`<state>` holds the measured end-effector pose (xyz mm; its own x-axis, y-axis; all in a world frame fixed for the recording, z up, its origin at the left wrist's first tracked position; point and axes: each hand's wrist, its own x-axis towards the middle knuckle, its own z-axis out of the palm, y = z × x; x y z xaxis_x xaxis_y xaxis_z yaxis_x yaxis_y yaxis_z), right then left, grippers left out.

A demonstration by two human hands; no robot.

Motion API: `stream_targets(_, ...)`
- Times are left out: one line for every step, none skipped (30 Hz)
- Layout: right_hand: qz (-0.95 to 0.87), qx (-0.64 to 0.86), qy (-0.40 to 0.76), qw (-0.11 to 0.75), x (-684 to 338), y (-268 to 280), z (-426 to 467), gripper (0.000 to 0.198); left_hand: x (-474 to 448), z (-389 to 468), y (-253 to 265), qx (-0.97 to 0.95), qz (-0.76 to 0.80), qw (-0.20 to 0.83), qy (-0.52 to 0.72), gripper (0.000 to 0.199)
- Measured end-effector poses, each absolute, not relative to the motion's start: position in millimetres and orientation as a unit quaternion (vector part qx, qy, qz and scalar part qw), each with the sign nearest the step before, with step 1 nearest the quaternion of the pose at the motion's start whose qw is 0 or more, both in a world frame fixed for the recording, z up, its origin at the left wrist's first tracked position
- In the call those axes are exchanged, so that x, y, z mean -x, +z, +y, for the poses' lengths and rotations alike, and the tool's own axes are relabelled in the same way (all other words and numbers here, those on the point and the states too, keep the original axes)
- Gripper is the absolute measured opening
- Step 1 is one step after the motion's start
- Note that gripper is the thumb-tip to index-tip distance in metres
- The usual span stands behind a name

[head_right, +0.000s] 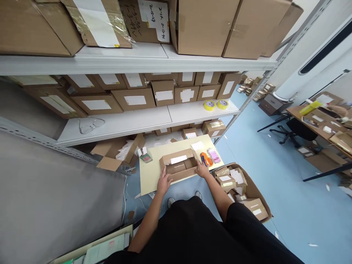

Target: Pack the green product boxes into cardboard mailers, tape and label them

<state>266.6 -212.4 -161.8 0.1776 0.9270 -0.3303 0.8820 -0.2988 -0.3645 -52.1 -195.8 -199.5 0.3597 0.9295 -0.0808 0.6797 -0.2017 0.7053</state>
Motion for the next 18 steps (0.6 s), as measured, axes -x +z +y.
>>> stream_targets(-0.596, 0.756, 0.265, 0.052, -267.9, -168.3, -213.4, 0.087, 52.0, -195.1, -200.9, -0.751, 0.532, 0.34, 0.191, 0.019)
stream_targets(-0.602, 0.748, 0.269, 0.069, -268.0, -173.7, -213.6, 0.089, 52.2, -193.9, -201.9, -0.75, 0.531, 0.344, 0.195, 0.017)
stream_targets(-0.61, 0.743, 0.262, 0.091, -266.9, -177.5, -212.8, 0.089, 52.5, -192.4, -202.5, -0.748, 0.53, 0.348, 0.197, 0.016)
stream_targets(-0.616, 0.738, 0.252, 0.113, -265.0, -179.9, -211.1, 0.087, 52.9, -190.8, -202.5, -0.746, 0.53, 0.352, 0.198, 0.014)
stream_targets(-0.62, 0.734, 0.243, 0.13, -262.7, -181.1, -208.6, 0.083, 53.1, -189.3, -202.1, -0.744, 0.532, 0.355, 0.196, 0.013)
stream_targets(-0.625, 0.729, 0.239, 0.142, -260.6, -181.2, -205.5, 0.077, 53.0, -188.1, -201.2, -0.741, 0.535, 0.356, 0.194, 0.012)
stream_targets(-0.631, 0.724, 0.237, 0.147, -258.9, -180.9, -202.0, 0.071, 52.5, -187.5, -199.7, -0.738, 0.539, 0.357, 0.193, 0.011)
stream_targets(-0.637, 0.719, 0.238, 0.145, -258.0, -180.3, -198.4, 0.065, 51.3, -187.7, -197.8, -0.735, 0.543, 0.358, 0.192, 0.01)
stream_targets(-0.643, 0.715, 0.239, 0.139, -258.1, -179.7, -195.0, 0.061, 49.4, -189.1, -195.5, -0.733, 0.546, 0.357, 0.194, 0.01)
stream_targets(-0.648, 0.711, 0.24, 0.13, -259.4, -179.4, -191.8, 0.058, 46.6, -191.8, -192.9, -0.73, 0.549, 0.355, 0.198, 0.009)
stream_targets(-0.653, 0.707, 0.241, 0.123, -261.7, -179.1, -189.0, 0.058, 42.9, -196.0, -189.9, -0.728, 0.552, 0.352, 0.206, 0.009)
stream_targets(-0.659, 0.702, 0.242, 0.118, -264.9, -178.8, -186.3, 0.06, 38.3, -201.5, -186.7, -0.725, 0.554, 0.348, 0.215, 0.01)
stream_targets(-0.667, 0.695, 0.243, 0.117, -268.9, -178.3, -183.7, 0.063, 32.9, -208.4, -183.4, -0.721, 0.558, 0.343, 0.225, 0.012)
stream_targets(-0.676, 0.686, 0.242, 0.12, -273.4, -177.2, -180.7, 0.066, 26.8, -216.3, -179.9, -0.716, 0.563, 0.338, 0.236, 0.014)
stream_targets(-0.685, 0.676, 0.242, 0.126, -278.1, -175.4, -177.0, 0.07, 20.1, -225.0, -176.6, -0.71, 0.569, 0.333, 0.247, 0.016)
stream_targets(-0.694, 0.664, 0.243, 0.133, -282.7, -173.0, -172.4, 0.073, 13.0, -234.4, -173.4, -0.703, 0.577, 0.329, 0.257, 0.019)
stream_targets(-0.703, 0.651, 0.246, 0.142, -286.9, -170.0, -166.7, 0.077, 5.5, -244.1, -170.5, -0.694, 0.586, 0.324, 0.265, 0.02)
stream_targets(-0.712, 0.638, 0.252, 0.152, -290.5, -166.6, -160.0, 0.08, -2.3, -254.1, -168.1, -0.684, 0.596, 0.32, 0.273, 0.022)
